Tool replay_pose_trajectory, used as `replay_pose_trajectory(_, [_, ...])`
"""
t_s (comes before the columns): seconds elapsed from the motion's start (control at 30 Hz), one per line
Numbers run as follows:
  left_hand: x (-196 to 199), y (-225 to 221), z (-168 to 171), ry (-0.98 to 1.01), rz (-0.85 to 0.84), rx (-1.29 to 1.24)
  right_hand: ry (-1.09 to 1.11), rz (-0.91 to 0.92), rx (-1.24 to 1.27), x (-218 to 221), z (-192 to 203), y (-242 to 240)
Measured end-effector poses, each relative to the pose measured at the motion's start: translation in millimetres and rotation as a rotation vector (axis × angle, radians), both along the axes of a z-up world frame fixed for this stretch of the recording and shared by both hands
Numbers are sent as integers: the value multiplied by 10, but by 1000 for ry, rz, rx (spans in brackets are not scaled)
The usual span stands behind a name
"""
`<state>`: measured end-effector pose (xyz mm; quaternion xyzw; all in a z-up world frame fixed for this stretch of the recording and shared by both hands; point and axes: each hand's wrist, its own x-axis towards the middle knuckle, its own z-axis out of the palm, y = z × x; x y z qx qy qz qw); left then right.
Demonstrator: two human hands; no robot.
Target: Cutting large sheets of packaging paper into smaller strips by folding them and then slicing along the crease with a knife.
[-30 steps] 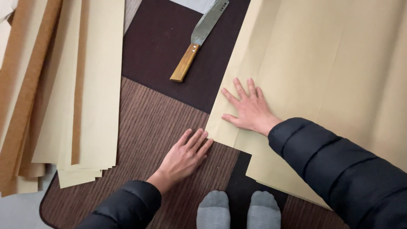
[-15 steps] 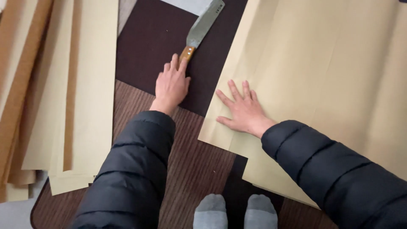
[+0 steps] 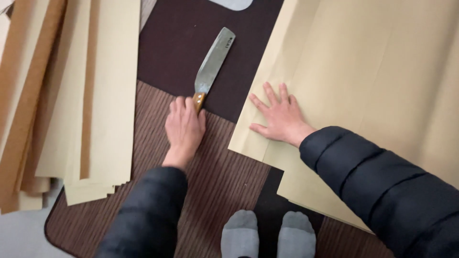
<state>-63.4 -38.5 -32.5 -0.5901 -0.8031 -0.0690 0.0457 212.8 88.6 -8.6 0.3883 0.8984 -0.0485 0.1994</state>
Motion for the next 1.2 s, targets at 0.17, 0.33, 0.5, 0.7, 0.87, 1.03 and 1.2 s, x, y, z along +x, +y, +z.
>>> replay_pose_trajectory(0.17, [19,32,-50,-228,58,27,-10,-27,-51,-1,28,7])
replay_pose_trajectory(0.33, [271,-648,122,-550,183,85,-3,-49,-71,44,9,1])
replay_pose_trajectory(0.5, [504,-1676,84,-527,242,-24,69,-70,-101,94,-48,14])
replay_pose_trajectory(0.7, [871,-2377,402,-555,40,131,152,-2,-71,154,-232,70])
replay_pose_trajectory(0.87, [974,-2642,339,-522,-94,45,161,-8,-107,154,-176,62])
replay_pose_trajectory(1.03, [1052,-2698,288,-485,-119,36,143,-12,-122,158,-183,78])
replay_pose_trajectory(1.2, [1041,-2782,285,-516,-136,6,120,-16,-152,166,-205,101])
